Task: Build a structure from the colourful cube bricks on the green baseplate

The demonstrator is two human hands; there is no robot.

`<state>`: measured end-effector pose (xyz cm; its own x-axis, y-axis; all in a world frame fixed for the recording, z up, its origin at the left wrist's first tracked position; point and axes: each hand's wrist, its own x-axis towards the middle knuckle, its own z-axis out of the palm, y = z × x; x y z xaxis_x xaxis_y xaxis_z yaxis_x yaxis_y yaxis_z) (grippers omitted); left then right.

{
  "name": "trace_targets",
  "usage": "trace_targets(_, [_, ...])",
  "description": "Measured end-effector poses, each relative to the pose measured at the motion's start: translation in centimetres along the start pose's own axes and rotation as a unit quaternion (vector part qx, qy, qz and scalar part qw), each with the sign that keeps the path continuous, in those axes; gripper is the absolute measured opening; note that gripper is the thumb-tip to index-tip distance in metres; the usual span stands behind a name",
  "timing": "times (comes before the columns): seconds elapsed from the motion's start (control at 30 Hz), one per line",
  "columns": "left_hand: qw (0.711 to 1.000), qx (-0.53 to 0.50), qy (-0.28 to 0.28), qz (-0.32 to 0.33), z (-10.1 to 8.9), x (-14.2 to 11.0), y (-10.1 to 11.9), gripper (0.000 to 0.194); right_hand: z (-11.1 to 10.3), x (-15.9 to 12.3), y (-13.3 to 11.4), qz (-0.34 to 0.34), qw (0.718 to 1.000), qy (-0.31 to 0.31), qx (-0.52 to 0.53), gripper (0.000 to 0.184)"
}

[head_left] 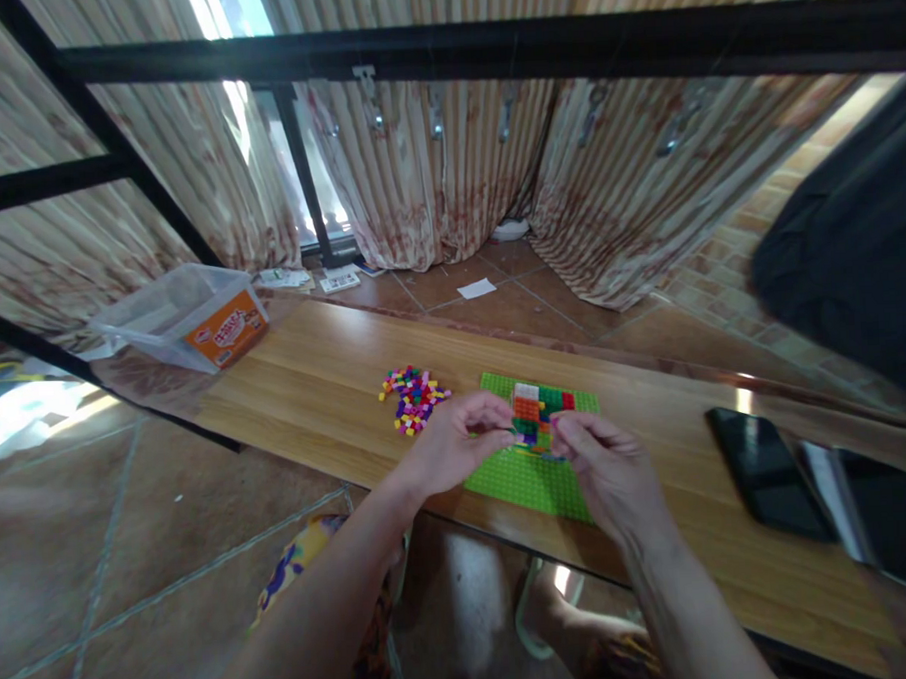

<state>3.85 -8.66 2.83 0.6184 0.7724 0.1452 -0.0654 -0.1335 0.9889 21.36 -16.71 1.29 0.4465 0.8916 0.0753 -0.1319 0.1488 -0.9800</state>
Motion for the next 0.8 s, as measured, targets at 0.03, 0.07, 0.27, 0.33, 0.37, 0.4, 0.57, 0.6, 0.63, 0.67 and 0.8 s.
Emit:
trace_targets(0.03, [1.0,0.009,0.014,0.005,-0.2,0.2,-0.2,0.012,-0.8,0.4,-0.2,-0.007,1.0,0.031,0.001,0.018])
trace_targets(0.07, [0.999,0.021,0.031,0.01,-0.4,0.4,-0.5,0.009,-1.5,0.7,-0.3,-0.02,0.998,0.064,-0.014,0.017])
trace_targets(0.27, [0.994,0.082,0.073,0.014,-1.0,1.2,-2.2,0.008,-2.9,1.5,-0.2,-0.022,0.986,0.124,-0.111,0.022])
trace_targets(0.33, [0.994,0.089,0.066,0.014,-0.7,1.2,-2.5,0.013,-2.3,1.2,0.1,-0.027,0.984,0.108,-0.137,0.023])
trace_targets(0.37, [0.994,0.092,0.064,0.014,-0.5,1.2,-2.6,0.015,-1.9,1.0,0.3,-0.035,0.983,0.097,-0.153,0.024])
trace_targets(0.4, [0.993,0.094,0.063,0.015,-0.4,1.2,-2.6,0.017,-1.5,0.8,0.4,-0.049,0.98,0.081,-0.173,0.023])
trace_targets(0.57, [0.991,0.121,0.06,0.022,-0.3,1.2,-2.6,0.019,-0.1,-0.4,0.4,-0.139,0.934,-0.03,-0.328,0.015])
trace_targets(0.6, [0.989,0.132,0.061,0.02,-0.4,1.2,-2.5,0.018,0.2,-0.7,0.4,-0.156,0.921,-0.054,-0.353,0.014])
trace_targets(0.63, [0.988,0.143,0.062,0.017,-0.5,1.2,-2.5,0.017,0.5,-1.0,0.5,-0.172,0.909,-0.076,-0.372,0.013])
trace_targets(0.67, [0.986,0.153,0.065,0.014,-0.7,1.2,-2.5,0.016,0.9,-1.4,0.6,-0.188,0.897,-0.094,-0.389,0.012])
trace_targets(0.8, [0.982,0.173,0.076,0.005,-1.7,1.3,-2.7,0.014,2.7,-2.6,1.8,-0.244,0.836,-0.15,-0.469,0.014])
